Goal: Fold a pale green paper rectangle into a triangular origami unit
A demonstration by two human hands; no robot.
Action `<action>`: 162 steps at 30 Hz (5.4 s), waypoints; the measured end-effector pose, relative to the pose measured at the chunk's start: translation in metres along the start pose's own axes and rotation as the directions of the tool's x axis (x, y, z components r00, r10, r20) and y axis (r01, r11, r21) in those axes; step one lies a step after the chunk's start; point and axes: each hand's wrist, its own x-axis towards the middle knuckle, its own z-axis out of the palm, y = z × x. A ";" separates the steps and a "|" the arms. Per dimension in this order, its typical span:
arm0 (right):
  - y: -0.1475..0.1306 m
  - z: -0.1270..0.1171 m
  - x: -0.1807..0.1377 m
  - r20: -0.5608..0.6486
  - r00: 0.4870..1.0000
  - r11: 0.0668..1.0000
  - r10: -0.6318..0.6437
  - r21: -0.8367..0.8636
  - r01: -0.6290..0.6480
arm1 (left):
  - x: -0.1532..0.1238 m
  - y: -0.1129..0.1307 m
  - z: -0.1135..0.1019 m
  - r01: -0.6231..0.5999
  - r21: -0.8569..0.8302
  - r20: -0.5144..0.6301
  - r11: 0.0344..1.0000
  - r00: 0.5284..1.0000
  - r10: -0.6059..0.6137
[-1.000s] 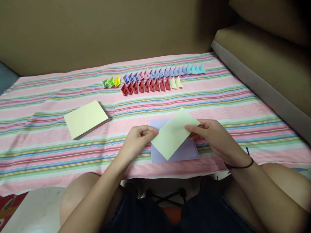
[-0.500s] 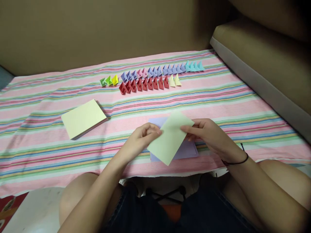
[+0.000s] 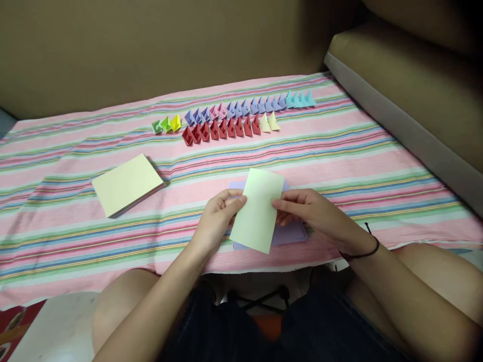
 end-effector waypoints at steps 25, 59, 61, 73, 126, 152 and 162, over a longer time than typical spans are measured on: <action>-0.005 -0.014 -0.013 -0.275 0.915 0.938 -0.295 -0.265 0.223 | -0.007 0.010 -0.009 -0.078 -0.042 0.078 0.996 0.994 0.081; 0.004 -0.004 -0.014 0.121 0.936 0.550 -0.331 -0.781 0.296 | -0.024 0.008 0.000 -0.284 0.798 0.293 0.531 0.954 0.071; 0.005 -0.003 -0.011 0.001 0.952 0.619 -0.307 -0.759 0.201 | -0.021 0.004 0.000 -0.238 0.825 0.233 0.513 0.970 0.074; 0.004 -0.001 0.012 -0.246 0.953 0.733 -0.175 -0.679 -0.041 | -0.018 -0.024 0.012 -0.433 0.900 0.398 -0.047 0.775 0.492; 0.003 -0.004 0.030 -0.282 0.931 0.604 -0.230 -0.792 -0.091 | -0.002 -0.007 0.005 -0.355 0.930 0.312 0.091 0.897 0.314; 0.003 -0.005 0.028 -0.228 0.911 0.644 -0.344 -0.763 0.053 | 0.015 -0.002 0.007 -0.374 0.926 0.364 -0.047 0.852 0.376; 0.012 0.014 0.006 0.222 0.765 0.194 -0.605 -0.890 0.412 | 0.016 -0.006 0.005 -0.390 0.918 0.382 -0.065 0.832 0.403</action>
